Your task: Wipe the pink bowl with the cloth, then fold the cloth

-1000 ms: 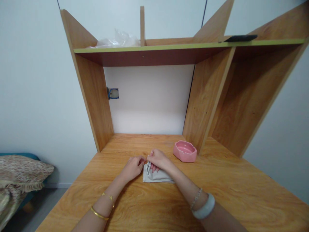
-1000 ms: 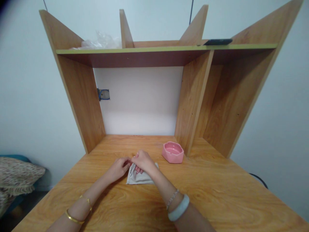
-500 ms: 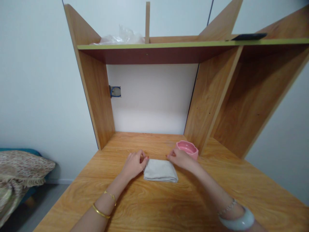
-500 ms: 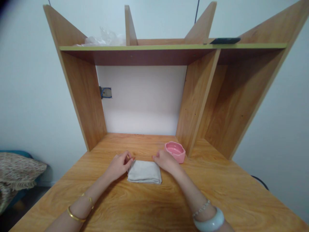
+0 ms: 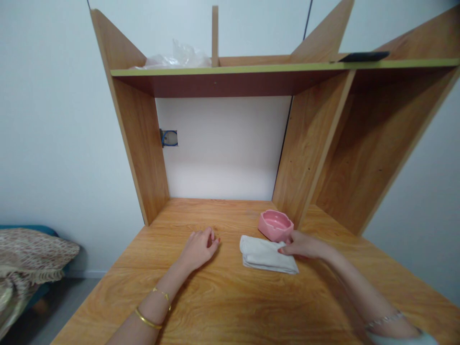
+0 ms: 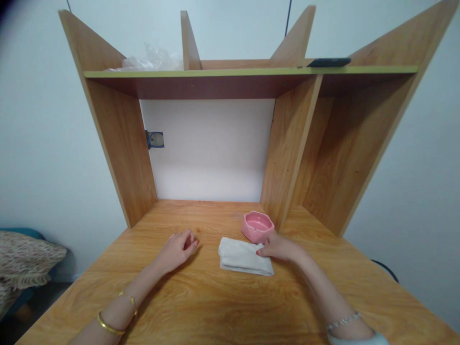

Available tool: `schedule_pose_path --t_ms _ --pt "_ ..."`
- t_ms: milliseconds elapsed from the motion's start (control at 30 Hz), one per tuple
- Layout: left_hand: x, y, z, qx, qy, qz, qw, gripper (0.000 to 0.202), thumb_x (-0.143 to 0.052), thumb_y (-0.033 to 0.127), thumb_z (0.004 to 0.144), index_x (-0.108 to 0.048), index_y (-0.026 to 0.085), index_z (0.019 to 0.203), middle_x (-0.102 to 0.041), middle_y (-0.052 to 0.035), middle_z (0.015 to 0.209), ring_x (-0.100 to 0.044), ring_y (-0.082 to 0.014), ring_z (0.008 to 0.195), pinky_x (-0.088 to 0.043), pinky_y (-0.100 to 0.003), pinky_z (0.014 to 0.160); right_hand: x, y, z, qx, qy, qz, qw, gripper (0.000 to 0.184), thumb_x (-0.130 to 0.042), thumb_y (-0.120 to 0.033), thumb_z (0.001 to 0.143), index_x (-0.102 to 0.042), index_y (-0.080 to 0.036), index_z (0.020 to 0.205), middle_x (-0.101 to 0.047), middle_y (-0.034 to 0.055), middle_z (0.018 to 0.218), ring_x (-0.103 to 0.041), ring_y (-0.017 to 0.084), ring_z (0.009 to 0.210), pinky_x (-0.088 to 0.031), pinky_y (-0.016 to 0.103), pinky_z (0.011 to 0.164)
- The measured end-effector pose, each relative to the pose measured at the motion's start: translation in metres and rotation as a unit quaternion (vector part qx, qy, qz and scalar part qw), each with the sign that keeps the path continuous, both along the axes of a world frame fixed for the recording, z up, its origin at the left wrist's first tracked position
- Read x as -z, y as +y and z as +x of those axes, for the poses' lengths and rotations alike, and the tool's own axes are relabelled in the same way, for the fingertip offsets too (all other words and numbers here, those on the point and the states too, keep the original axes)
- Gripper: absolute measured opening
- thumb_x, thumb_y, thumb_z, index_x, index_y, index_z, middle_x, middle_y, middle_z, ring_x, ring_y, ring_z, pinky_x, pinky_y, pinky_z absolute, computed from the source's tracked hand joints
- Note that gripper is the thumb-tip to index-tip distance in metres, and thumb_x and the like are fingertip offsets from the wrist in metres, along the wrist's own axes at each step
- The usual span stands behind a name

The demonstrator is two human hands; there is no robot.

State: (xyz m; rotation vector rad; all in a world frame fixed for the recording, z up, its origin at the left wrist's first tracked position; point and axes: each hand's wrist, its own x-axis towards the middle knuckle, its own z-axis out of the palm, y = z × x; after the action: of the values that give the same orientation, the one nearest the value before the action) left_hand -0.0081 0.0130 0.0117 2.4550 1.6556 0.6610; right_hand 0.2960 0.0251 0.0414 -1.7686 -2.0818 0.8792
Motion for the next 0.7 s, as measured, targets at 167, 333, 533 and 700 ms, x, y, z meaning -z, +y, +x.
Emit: schedule_pose_path --t_ms 167,333,533,700 --pt "0.0 0.0 -0.001 0.009 0.016 0.001 1.0 0.023 -0.03 0.032 0.086 -0.047 0.019 0.079 -0.059 -0.004 0.075 -0.054 -0.0188 0.073 -0.036 -0.031 0.068 -0.005 0.003 0.036 0.087 -0.074 0.006 0.993 0.027 -0.063 -0.027 0.052 -0.043 -0.02 0.037 -0.042 -0.0017 0.036 -0.037 0.01 0.036 -0.022 0.024 0.037" --pt "0.001 -0.002 0.001 0.051 0.015 -0.003 0.999 0.025 -0.029 0.033 0.087 -0.049 0.02 0.08 -0.058 -0.0036 0.081 -0.051 -0.0187 0.079 -0.036 -0.033 0.074 0.003 0.009 0.04 0.13 -0.107 0.062 0.984 0.023 -0.067 -0.025 0.049 -0.047 -0.02 0.039 -0.051 0.0016 0.041 -0.049 0.015 0.045 -0.03 0.025 0.041" --pt "0.001 -0.005 0.001 0.12 0.005 0.016 0.993 0.024 -0.029 0.029 0.087 -0.052 0.02 0.085 -0.056 -0.0042 0.09 -0.047 -0.0182 0.086 -0.034 -0.034 0.082 0.001 0.007 0.032 0.156 -0.148 0.073 0.974 0.021 -0.068 -0.024 0.049 -0.048 -0.02 0.041 -0.053 0.0032 0.047 -0.057 0.022 0.056 -0.037 0.029 0.048" --pt "0.001 -0.007 0.001 0.156 0.0 0.017 0.988 0.026 -0.033 0.031 0.087 -0.053 0.02 0.1 -0.055 -0.0062 0.103 -0.046 -0.0187 0.099 -0.032 -0.035 0.09 -0.023 -0.01 -0.003 0.206 -0.239 0.113 0.942 0.021 -0.051 -0.037 0.07 -0.058 -0.017 0.066 -0.062 0.0161 0.076 -0.06 0.033 0.076 -0.04 0.039 0.06"
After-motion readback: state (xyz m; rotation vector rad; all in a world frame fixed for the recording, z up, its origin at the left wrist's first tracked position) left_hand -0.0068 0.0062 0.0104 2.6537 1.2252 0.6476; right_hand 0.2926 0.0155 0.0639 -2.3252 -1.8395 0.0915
